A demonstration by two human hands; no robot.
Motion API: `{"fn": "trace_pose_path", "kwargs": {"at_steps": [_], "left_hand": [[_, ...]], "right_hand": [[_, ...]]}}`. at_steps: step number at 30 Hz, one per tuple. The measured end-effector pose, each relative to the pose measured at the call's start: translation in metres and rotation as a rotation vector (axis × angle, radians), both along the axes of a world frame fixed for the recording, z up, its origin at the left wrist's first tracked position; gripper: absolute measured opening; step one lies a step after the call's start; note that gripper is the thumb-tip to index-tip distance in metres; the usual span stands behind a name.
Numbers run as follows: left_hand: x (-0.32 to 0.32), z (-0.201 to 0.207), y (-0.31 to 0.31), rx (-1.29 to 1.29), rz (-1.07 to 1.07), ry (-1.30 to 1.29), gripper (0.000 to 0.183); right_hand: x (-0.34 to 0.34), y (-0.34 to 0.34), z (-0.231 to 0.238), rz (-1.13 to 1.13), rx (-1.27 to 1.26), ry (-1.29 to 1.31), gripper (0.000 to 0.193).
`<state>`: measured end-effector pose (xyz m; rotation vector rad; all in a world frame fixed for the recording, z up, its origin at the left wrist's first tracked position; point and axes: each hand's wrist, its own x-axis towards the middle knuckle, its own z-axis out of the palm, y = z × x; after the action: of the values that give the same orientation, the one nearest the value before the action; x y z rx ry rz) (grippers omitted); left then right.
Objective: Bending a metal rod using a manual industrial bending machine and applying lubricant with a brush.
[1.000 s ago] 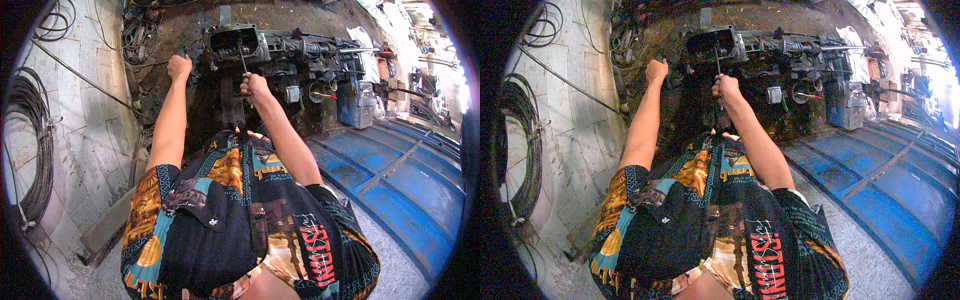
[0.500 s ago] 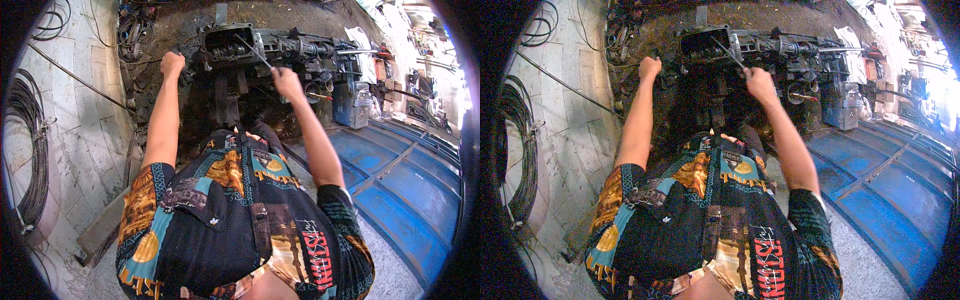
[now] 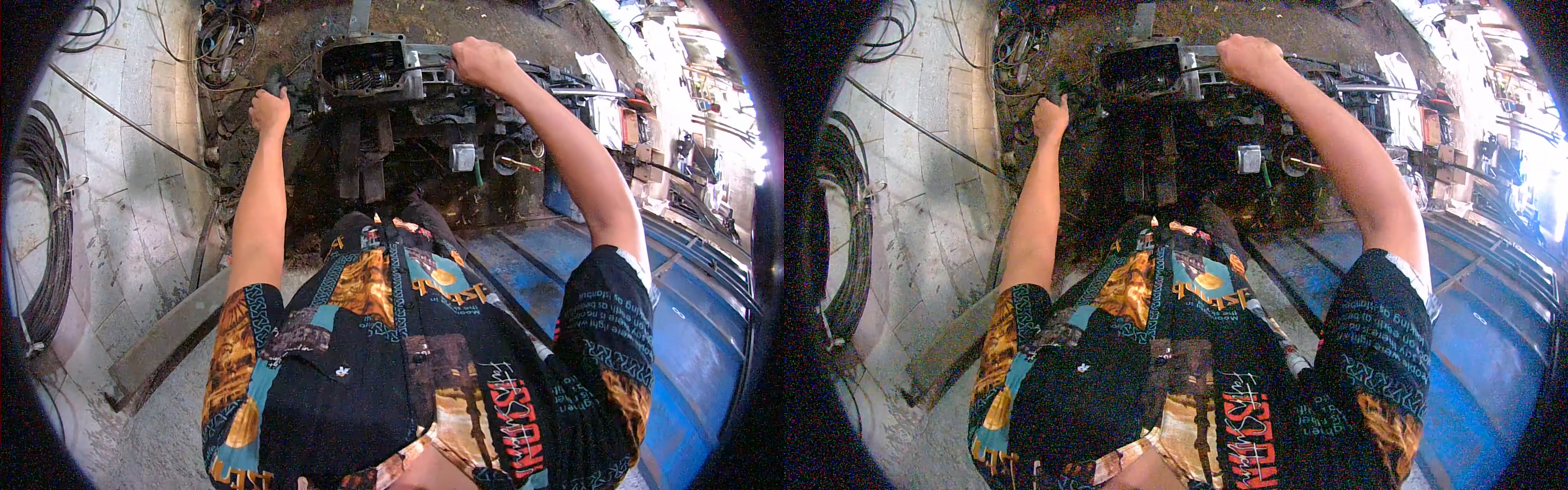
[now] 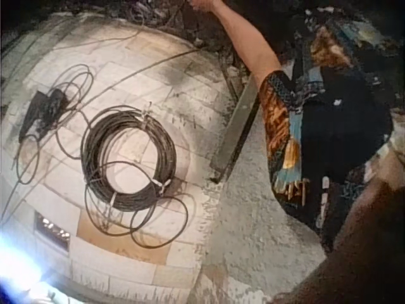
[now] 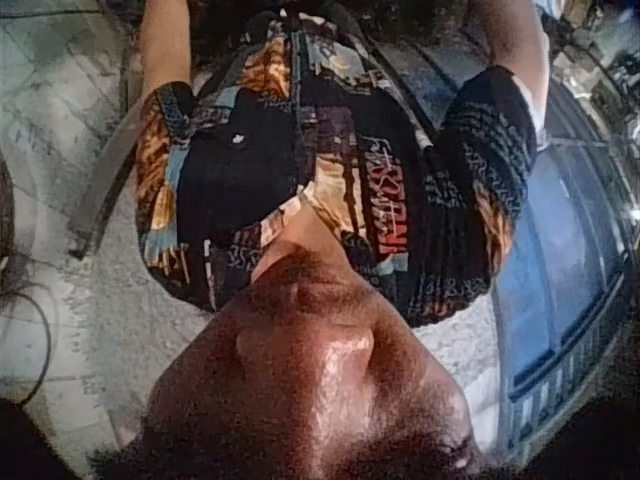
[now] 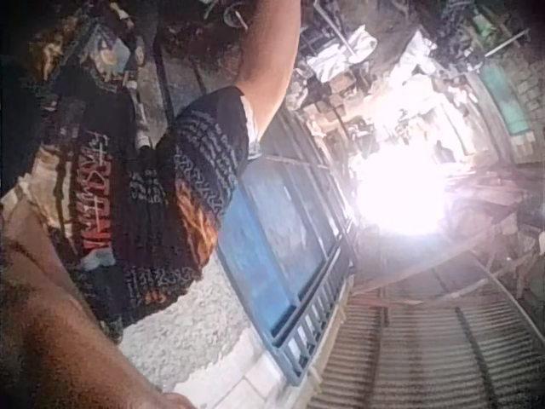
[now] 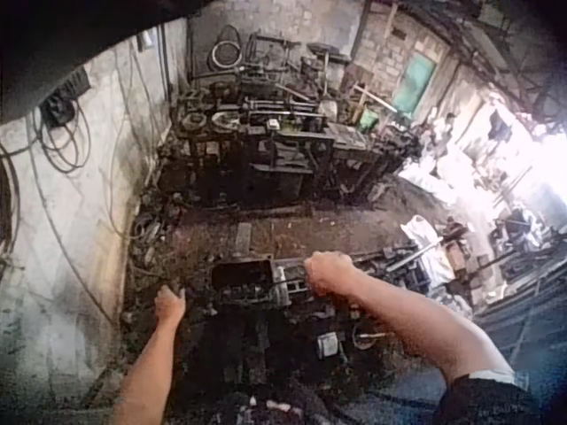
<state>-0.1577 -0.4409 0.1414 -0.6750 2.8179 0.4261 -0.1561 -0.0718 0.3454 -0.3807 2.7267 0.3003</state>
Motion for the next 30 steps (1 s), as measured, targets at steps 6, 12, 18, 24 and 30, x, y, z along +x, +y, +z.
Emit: {"fn": "trace_pose_path", "kwargs": {"at_steps": [6, 12, 18, 24, 30], "left_hand": [[-0.004, 0.000, 0.007, -0.025, -0.010, 0.028, 0.053], [-0.007, -0.008, 0.003, -0.042, 0.004, 0.063, 0.049], [0.016, -0.009, 0.005, -0.041, -0.007, 0.194, 0.047], [0.032, -0.017, 0.005, -0.020, 0.016, 0.295, 0.044], [0.018, 0.000, 0.005, 0.011, -0.040, 0.143, 0.047]], "right_hand": [[-0.031, 0.021, -0.008, 0.218, -0.009, -0.035, 0.023], [-0.037, 0.027, -0.007, 0.313, 0.017, -0.011, 0.020], [0.021, 0.043, -0.069, -0.107, -0.148, -0.221, 0.029], [0.049, 0.009, -0.055, -0.148, -0.278, -0.067, 0.044], [0.001, 0.026, 0.007, 0.011, -0.019, -0.014, 0.028]]}}
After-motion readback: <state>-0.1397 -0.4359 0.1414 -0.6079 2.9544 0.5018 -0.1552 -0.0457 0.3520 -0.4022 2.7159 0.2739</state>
